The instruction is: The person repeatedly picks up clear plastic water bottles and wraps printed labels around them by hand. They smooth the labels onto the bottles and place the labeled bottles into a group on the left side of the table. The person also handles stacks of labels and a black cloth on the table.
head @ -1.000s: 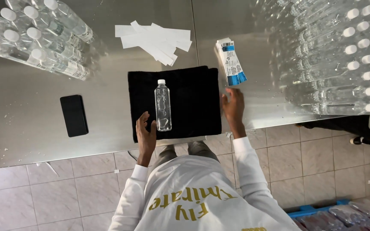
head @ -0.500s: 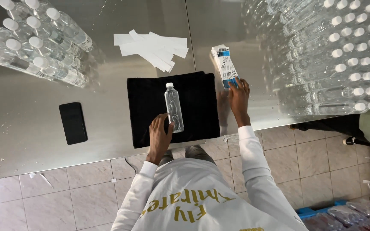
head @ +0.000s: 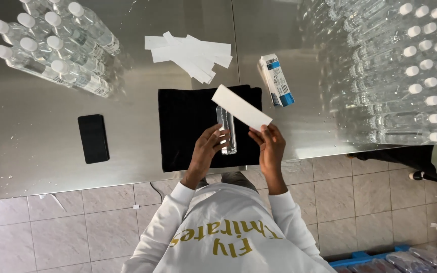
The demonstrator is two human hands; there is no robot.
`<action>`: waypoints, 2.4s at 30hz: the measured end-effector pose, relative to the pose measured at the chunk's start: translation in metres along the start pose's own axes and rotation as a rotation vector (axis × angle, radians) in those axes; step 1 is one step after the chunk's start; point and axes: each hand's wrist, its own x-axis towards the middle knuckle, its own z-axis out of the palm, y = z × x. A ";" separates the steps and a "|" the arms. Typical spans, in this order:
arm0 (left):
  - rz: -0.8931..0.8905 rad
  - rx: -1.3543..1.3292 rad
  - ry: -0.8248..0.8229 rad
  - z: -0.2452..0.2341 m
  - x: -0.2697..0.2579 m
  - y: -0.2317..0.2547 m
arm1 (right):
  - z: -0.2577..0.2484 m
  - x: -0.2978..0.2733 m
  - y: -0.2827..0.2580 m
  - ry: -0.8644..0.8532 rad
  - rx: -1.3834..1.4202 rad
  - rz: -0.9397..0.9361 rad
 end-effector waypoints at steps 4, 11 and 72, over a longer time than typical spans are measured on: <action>0.090 -0.100 0.144 -0.008 0.026 -0.005 | 0.005 -0.023 0.012 -0.064 0.027 0.130; 0.157 0.059 0.348 -0.020 0.022 0.010 | 0.019 -0.038 -0.014 -0.185 -0.737 -0.410; 0.389 0.452 0.146 0.004 -0.020 0.036 | 0.052 -0.071 -0.093 -0.614 -0.645 -0.094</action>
